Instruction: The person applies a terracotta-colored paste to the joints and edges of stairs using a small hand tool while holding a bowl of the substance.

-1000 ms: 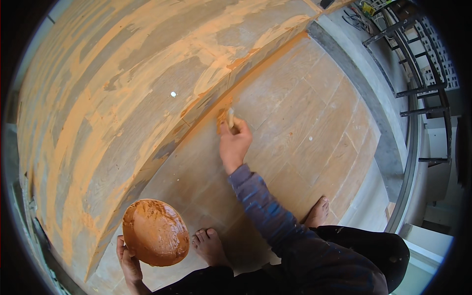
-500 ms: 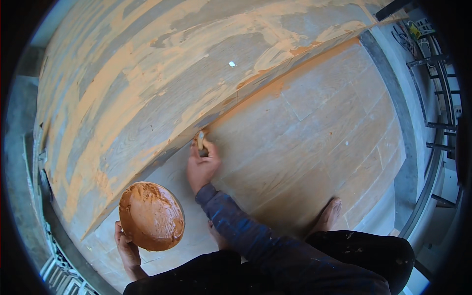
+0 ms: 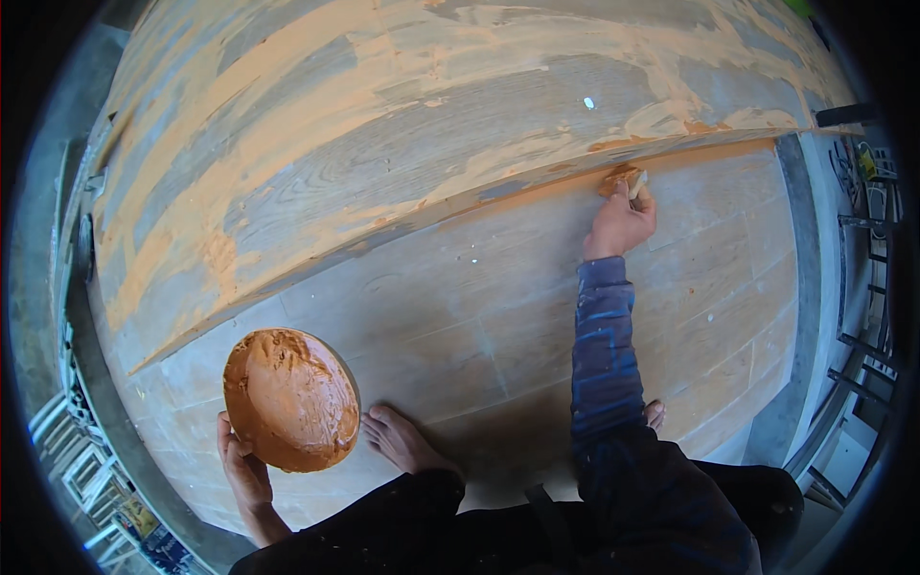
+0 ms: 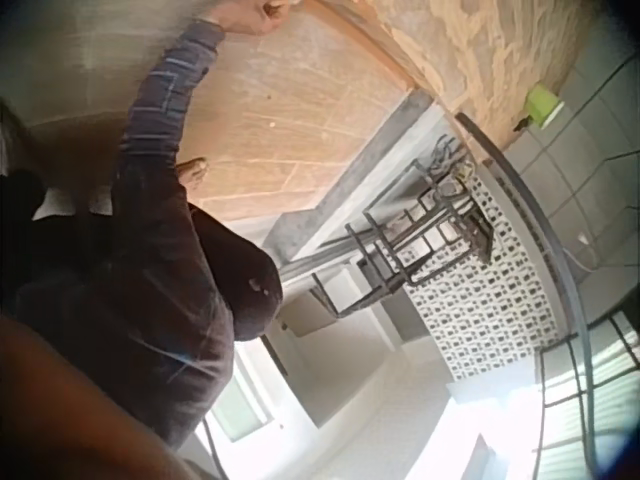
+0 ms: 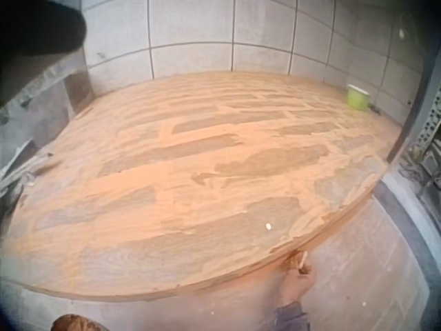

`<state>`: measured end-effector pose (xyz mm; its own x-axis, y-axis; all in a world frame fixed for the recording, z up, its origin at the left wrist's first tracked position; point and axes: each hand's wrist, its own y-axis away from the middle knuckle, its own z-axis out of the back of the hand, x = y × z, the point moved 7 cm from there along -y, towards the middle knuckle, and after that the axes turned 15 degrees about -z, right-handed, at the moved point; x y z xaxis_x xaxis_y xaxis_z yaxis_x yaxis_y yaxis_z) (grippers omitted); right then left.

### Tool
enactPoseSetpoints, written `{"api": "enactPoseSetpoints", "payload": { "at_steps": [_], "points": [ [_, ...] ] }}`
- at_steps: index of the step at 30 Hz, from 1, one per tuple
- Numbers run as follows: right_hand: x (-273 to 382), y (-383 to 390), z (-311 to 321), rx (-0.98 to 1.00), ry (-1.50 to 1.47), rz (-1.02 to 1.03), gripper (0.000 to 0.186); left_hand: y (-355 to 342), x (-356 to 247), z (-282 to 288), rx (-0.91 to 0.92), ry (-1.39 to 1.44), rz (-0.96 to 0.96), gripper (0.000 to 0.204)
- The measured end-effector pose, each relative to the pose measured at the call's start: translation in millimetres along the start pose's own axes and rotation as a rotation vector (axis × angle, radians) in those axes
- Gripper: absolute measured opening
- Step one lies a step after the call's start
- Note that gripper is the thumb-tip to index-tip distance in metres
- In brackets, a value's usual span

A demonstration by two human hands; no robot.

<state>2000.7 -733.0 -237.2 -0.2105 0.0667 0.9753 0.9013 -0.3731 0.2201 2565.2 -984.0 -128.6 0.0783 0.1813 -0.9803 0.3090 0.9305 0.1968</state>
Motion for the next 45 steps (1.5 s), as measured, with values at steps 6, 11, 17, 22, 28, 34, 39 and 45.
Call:
{"api": "enactPoseSetpoints", "payload": {
  "at_steps": [6,11,17,22,28,34,39,45],
  "points": [
    [-37.5,140.1,-35.5,0.003,0.037,0.073,0.023,-49.1,14.3,13.4,0.237,-0.055,0.083,0.033],
    [-92.3,268.6,-46.5,0.102,-0.145,-0.086,0.019,-80.6,25.0,15.9,0.327,-0.085,0.083,0.031],
    [-98.8,297.9,-45.2,0.551,-0.022,-0.343,0.024,-100.3,4.4,37.0,0.337,-0.056,0.095,0.038],
    [-10.4,203.2,20.1,0.598,0.030,-0.266,0.032,-82.6,42.3,-16.6,0.614,0.154,0.215,0.084],
    [107.0,224.1,47.1,0.910,0.326,-0.118,0.030,-60.8,77.6,-117.2,0.858,0.112,0.176,0.073],
    [80.1,293.9,47.2,1.050,1.083,0.907,0.032,-40.9,35.4,-178.2,0.952,-0.074,-0.221,0.061],
    [57.2,289.0,66.5,1.051,1.126,1.044,0.030,-25.7,34.1,-188.3,0.858,-0.018,-0.343,0.060],
    [43.3,290.8,88.3,1.193,1.112,0.696,0.024,-12.2,38.6,-176.6,0.590,0.020,-0.401,0.058]
  ]
}}
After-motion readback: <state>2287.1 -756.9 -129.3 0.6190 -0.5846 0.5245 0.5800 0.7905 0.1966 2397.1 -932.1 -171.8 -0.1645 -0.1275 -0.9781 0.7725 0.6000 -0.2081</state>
